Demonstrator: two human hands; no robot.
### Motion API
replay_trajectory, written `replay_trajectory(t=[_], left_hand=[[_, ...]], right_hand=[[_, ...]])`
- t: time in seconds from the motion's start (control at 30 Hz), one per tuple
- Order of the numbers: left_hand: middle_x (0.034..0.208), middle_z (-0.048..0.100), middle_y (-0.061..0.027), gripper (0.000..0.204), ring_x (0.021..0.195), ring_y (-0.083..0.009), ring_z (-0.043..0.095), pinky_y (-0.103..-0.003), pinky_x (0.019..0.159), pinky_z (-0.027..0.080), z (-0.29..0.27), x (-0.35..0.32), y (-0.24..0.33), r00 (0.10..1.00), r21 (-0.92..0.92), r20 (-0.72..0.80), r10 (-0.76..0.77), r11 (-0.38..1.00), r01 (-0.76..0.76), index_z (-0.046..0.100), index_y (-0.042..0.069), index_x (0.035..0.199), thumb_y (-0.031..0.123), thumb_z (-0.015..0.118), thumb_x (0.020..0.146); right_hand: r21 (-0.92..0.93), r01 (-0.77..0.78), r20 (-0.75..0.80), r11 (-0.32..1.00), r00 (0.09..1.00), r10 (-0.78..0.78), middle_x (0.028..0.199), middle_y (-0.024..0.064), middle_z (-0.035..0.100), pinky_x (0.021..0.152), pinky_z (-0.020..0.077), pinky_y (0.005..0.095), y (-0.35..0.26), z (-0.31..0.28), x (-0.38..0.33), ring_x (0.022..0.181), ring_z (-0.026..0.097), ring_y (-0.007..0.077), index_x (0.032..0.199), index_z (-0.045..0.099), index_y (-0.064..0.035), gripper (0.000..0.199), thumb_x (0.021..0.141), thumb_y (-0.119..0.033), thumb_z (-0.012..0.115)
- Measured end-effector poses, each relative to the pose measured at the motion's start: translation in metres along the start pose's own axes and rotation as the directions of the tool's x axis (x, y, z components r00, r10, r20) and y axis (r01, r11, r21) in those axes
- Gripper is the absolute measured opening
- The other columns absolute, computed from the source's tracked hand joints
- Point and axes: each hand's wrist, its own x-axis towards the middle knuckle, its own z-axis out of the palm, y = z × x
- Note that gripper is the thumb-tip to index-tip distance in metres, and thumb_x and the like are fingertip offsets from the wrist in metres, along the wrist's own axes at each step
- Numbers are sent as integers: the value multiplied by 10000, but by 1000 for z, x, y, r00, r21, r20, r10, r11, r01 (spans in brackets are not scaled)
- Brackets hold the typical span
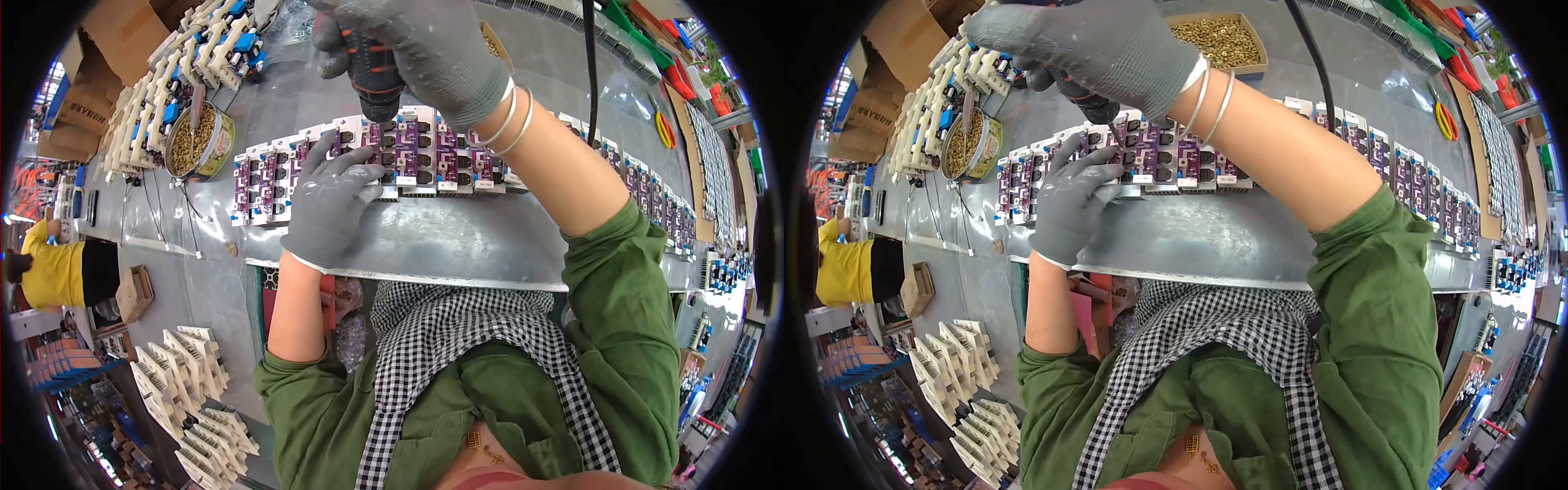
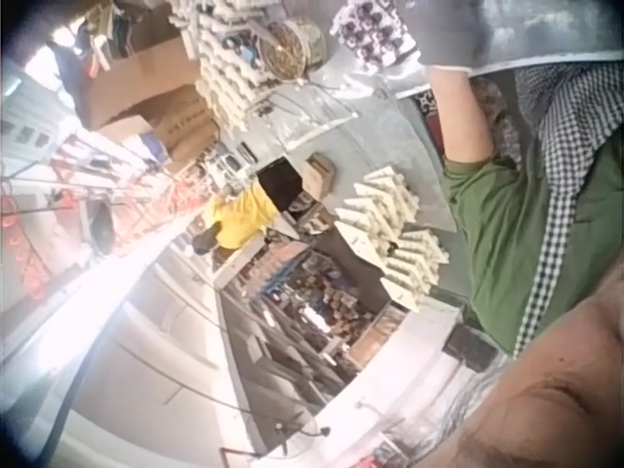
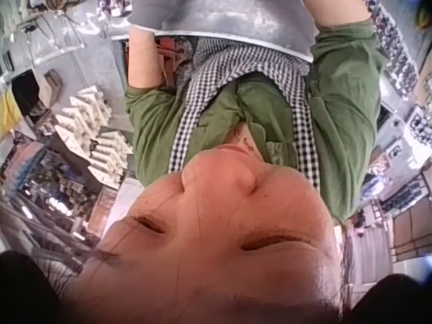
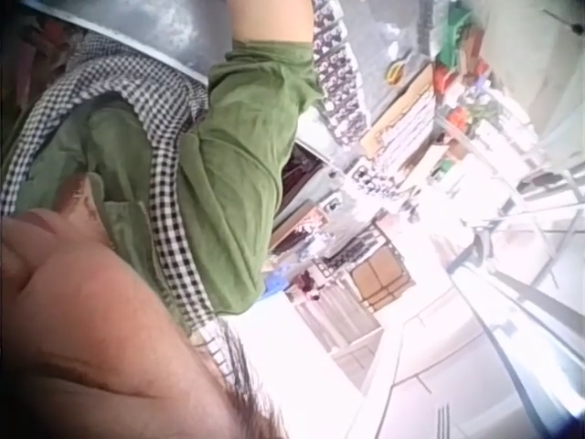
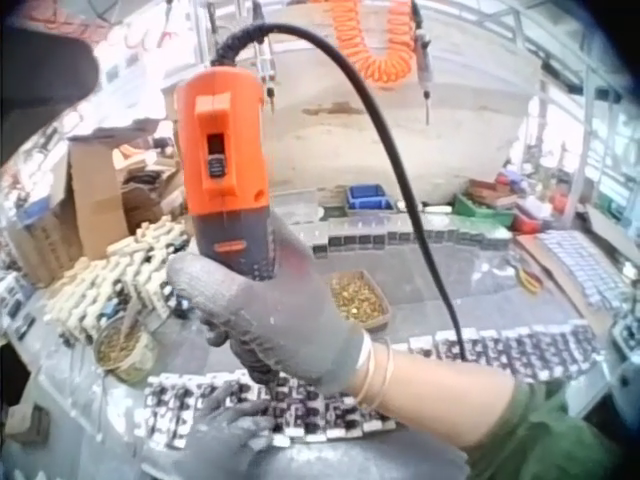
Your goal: Assembling electronic components by drilling small screws into them and placing them in a tray.
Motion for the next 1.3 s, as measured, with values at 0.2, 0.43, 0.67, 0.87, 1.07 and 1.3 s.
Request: replay_trajectory(t=[0.2,0.43,0.67,0.87,1.07,1.3], left_hand=[[1177,742,-51,229,1199,-279,650,-538,1199,333,1,-11,-8,998,60,13,63,996,-63,788,154,1002,191,800,776],[1146,745,-78,226,1184,-303,653,-535,1180,350,3,-11,-7,995,54,-66,75,996,-71,782,143,989,212,799,774],[1148,738,-81,222,1199,-299,644,-542,1176,356,3,-11,-7,995,78,-48,85,994,-82,783,148,976,217,799,765],[1149,737,-78,221,1193,-293,648,-542,1186,349,0,-13,-6,993,79,-63,96,993,-91,788,157,966,204,799,750],[1152,739,-71,210,1200,-285,650,-544,1199,334,1,-12,-6,995,112,-24,98,989,-95,789,161,961,185,792,752],[1182,736,-47,319,1223,-277,637,-537,1210,316,-28,13,-16,983,-3,179,48,999,-48,757,178,1096,274,798,794]], right_hand=[[10,-11,6,1000,1000,11,846,-22,581,588,495,234,1,5,0,662,563,56,1206,563,-77,406,904,-236,783],[16,31,52,999,998,-31,822,-24,576,597,464,238,17,2,2,655,545,54,1111,577,-78,322,896,-201,783],[-149,193,-15,970,980,-198,804,-31,573,609,463,244,36,0,6,670,550,57,1126,578,-67,328,898,-186,783],[29,26,62,999,998,-28,826,-25,588,621,471,237,24,5,4,670,556,63,1133,579,-67,363,896,-235,797],[-306,112,19,945,994,-111,711,33,638,574,566,292,34,14,8,637,667,132,859,692,-81,305,860,-371,786],[-65,58,30,996,998,-57,852,-6,603,597,507,232,-9,-12,10,673,574,65,1156,561,-77,393,915,-288,788]])
